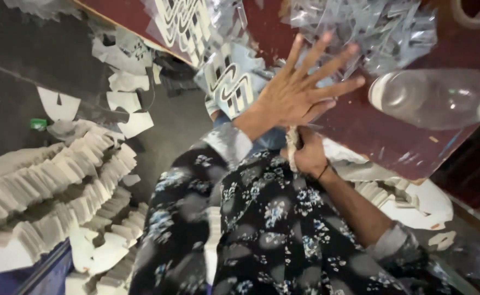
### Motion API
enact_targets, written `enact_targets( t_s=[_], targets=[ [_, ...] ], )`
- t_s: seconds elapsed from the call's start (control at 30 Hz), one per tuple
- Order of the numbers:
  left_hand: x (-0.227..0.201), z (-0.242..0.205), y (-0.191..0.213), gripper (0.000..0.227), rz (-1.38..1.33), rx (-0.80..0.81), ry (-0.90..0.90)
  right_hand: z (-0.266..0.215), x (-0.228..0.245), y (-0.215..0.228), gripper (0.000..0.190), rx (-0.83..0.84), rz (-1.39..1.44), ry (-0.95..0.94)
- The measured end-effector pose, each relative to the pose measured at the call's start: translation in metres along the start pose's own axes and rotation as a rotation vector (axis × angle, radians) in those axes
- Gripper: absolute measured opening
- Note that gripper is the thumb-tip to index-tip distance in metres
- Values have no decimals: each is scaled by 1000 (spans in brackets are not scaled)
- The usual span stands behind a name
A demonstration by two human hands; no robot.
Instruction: The person uses scissors to trim the edges of plastic bags containing stickers. They repeatedly pick up a bag, cut the excess plastic, and place the trimmed item on a pile on the table.
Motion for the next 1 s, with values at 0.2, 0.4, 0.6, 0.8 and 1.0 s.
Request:
enact_targets(
  t_s=[0.2,0.4,0.6,0.8,1.0],
  targets=[
    [-22,70,123,72,71,-218,-74,2,5,-3,40,109,229,-104],
    [20,43,16,75,-51,-122,-12,5,-2,-6,33,1,192,-66],
    [74,-53,148,83,-178,-822,565,6,-9,-16,28,133,325,-107],
    [64,-240,-42,65,-1295,-1274,1432,4,-21,-25,22,145,386,-55],
    [65,-188,-17,42,-1514,-1102,1564,3,-19,-20,22,159,342,-54]
  ],
)
Point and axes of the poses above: each hand's wrist, its own z-axis towards the middle knuckle, its own y-axis out of the back of the hand, x = y × z, the point moved 10 cm from there along z, towards the middle knuckle, and after that the axes turned 5 degrees about -z, right-handed, at the moved point
